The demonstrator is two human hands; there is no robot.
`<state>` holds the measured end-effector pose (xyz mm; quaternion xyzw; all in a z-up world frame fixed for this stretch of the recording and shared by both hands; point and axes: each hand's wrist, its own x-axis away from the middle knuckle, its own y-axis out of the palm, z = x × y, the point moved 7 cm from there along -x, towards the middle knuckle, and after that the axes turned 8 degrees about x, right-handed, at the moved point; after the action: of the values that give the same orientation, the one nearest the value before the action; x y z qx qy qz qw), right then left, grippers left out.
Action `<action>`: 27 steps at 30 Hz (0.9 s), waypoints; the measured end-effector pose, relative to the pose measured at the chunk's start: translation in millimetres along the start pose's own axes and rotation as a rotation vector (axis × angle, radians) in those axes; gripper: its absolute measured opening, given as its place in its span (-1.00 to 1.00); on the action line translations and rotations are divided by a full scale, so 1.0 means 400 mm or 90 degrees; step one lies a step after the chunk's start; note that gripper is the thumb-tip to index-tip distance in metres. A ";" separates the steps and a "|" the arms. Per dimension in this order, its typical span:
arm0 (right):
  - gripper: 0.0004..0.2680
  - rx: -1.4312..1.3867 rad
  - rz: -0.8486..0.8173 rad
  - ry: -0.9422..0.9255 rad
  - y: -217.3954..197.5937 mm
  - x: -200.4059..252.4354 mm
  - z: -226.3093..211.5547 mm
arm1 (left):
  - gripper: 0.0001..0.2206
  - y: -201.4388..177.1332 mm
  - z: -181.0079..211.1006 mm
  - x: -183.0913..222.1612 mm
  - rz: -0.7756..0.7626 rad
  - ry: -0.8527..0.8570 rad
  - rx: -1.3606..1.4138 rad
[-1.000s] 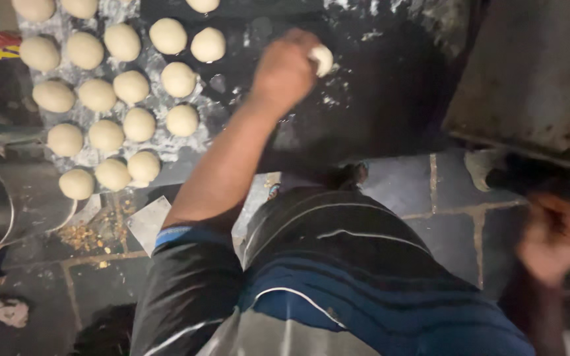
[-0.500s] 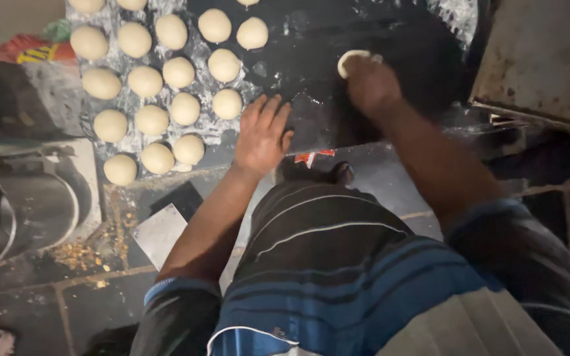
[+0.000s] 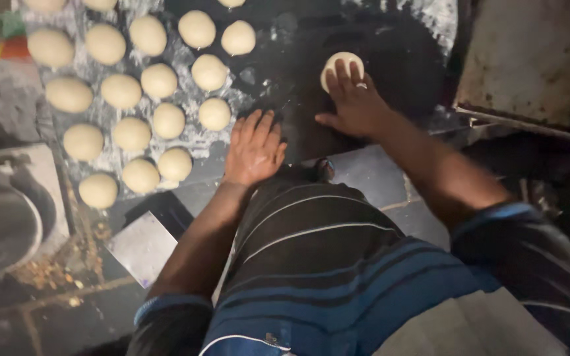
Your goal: The person flattens balls of dough by hand on a counter and places the resulting flat pieces onto a metal tray.
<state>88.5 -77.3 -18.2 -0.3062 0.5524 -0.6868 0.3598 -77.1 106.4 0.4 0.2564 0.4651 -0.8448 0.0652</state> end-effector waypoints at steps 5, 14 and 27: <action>-0.82 0.001 -0.107 0.112 0.014 -0.097 0.148 | -0.63 -0.011 -0.007 -0.021 0.013 0.027 -0.021; -0.85 -0.064 0.175 0.072 -0.133 0.224 0.050 | -0.67 -0.002 -0.021 0.002 0.040 0.032 -0.002; -0.46 -0.390 -0.051 0.179 -0.051 0.153 0.116 | -0.69 -0.010 -0.007 -0.030 0.006 0.046 -0.031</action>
<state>89.3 -150.5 12.7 -0.3239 0.7645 -0.5383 0.1443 -67.0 109.4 7.9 0.2873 0.4863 -0.8232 0.0581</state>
